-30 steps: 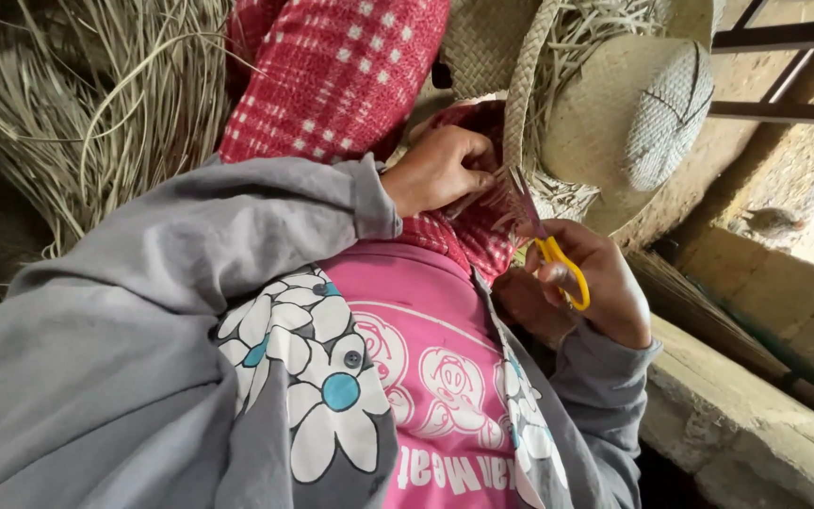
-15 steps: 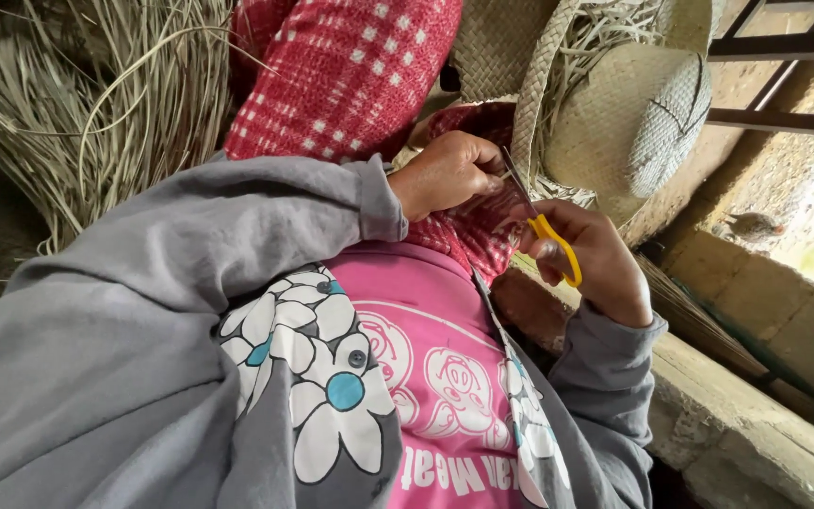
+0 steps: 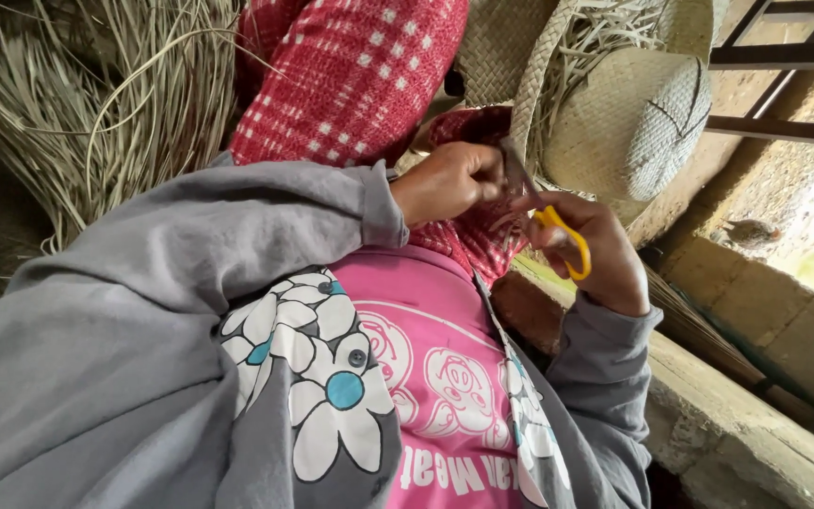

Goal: Trimming the excess straw fibers from the edge of a woven hat using scissors

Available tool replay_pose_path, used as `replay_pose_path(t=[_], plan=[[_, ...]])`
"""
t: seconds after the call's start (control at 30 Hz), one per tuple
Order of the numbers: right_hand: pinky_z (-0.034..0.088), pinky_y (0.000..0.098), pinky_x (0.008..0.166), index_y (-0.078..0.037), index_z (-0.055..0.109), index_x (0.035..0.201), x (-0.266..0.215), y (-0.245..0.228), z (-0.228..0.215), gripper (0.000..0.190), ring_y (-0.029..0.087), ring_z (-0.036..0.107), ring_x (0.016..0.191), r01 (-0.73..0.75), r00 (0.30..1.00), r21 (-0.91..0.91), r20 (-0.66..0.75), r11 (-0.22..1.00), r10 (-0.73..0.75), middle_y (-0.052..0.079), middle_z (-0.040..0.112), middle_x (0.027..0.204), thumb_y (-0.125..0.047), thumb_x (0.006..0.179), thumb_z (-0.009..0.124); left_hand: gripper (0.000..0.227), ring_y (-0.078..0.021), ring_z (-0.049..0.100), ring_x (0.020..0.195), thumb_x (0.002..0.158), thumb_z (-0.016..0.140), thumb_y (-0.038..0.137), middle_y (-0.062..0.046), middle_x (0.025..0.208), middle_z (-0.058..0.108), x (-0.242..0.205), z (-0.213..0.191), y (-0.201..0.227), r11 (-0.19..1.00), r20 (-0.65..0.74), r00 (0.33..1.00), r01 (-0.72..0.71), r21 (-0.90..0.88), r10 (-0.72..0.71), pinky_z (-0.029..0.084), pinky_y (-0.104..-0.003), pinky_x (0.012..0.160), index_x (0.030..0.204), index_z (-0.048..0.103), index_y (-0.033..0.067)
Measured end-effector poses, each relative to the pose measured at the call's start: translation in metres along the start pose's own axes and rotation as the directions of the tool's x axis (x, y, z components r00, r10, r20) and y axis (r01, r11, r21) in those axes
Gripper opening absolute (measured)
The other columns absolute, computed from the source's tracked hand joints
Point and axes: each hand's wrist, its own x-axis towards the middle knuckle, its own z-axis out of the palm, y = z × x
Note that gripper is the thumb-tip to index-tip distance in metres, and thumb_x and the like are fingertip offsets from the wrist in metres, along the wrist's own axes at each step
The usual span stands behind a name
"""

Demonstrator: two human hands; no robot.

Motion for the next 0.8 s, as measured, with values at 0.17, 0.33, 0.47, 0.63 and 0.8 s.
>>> replay_pose_path(t=[0.17, 0.33, 0.47, 0.63, 0.8], plan=[[0.046, 0.0245, 0.035, 0.012, 0.06, 0.127, -0.03, 0.006, -0.018, 0.081, 0.014, 0.057, 0.038, -0.017, 1.0, 0.034, -0.021, 0.999, 0.018, 0.02, 0.063, 0.077, -0.046, 0.075, 0.081, 0.021, -0.0178, 0.07, 0.053, 0.101, 0.044, 0.007, -0.01, 0.088, 0.068, 0.018, -0.002, -0.022, 0.993, -0.036, 0.992, 0.12, 0.015, -0.12, 0.06, -0.029, 0.055, 0.114, 0.058, 0.0148], [0.048, 0.0241, 0.039, 0.01, 0.065, 0.121, -0.036, 0.009, -0.012, 0.074, 0.014, 0.06, 0.043, -0.106, 0.993, 0.026, 0.045, 0.994, 0.105, 0.019, 0.066, 0.076, -0.04, 0.071, 0.086, 0.021, -0.0125, 0.058, 0.046, 0.099, 0.052, 0.009, -0.012, 0.094, 0.069, 0.018, 0.002, -0.02, 0.991, 0.015, 0.991, 0.134, 0.002, -0.134, 0.055, -0.025, 0.047, 0.117, 0.061, 0.0137], [0.051, 0.0271, 0.041, 0.009, 0.066, 0.119, -0.035, 0.022, -0.019, 0.062, 0.016, 0.062, 0.046, -0.116, 0.992, 0.026, 0.052, 0.993, 0.114, 0.02, 0.068, 0.078, -0.031, 0.076, 0.084, 0.01, -0.0114, 0.058, 0.047, 0.097, 0.061, 0.007, -0.011, 0.088, 0.069, 0.003, -0.001, -0.009, 0.989, 0.013, 0.995, 0.099, -0.113, -0.098, 0.052, -0.02, 0.038, 0.104, 0.067, 0.0091], [0.054, 0.0289, 0.044, 0.008, 0.067, 0.119, -0.034, 0.018, -0.022, 0.058, 0.016, 0.062, 0.049, -0.144, 0.988, -0.028, 0.059, 0.989, 0.145, 0.019, 0.069, 0.079, -0.029, 0.077, 0.084, 0.006, -0.0112, 0.056, 0.036, 0.096, 0.063, 0.005, -0.01, 0.075, 0.066, 0.005, -0.001, -0.011, 0.986, 0.0, 0.998, 0.06, -0.156, -0.06, 0.048, -0.016, 0.03, 0.1, 0.067, 0.0073], [0.055, 0.0309, 0.043, 0.008, 0.069, 0.115, -0.021, 0.008, -0.019, 0.057, 0.018, 0.064, 0.049, -0.158, 0.983, -0.08, 0.083, 0.984, 0.164, 0.019, 0.071, 0.079, -0.035, 0.079, 0.082, 0.006, -0.0122, 0.063, 0.063, 0.096, 0.066, 0.007, -0.01, 0.089, 0.068, 0.019, 0.003, -0.028, 0.985, 0.01, 1.0, -0.01, -0.172, 0.012, 0.056, -0.02, 0.043, 0.1, 0.071, 0.0077]])
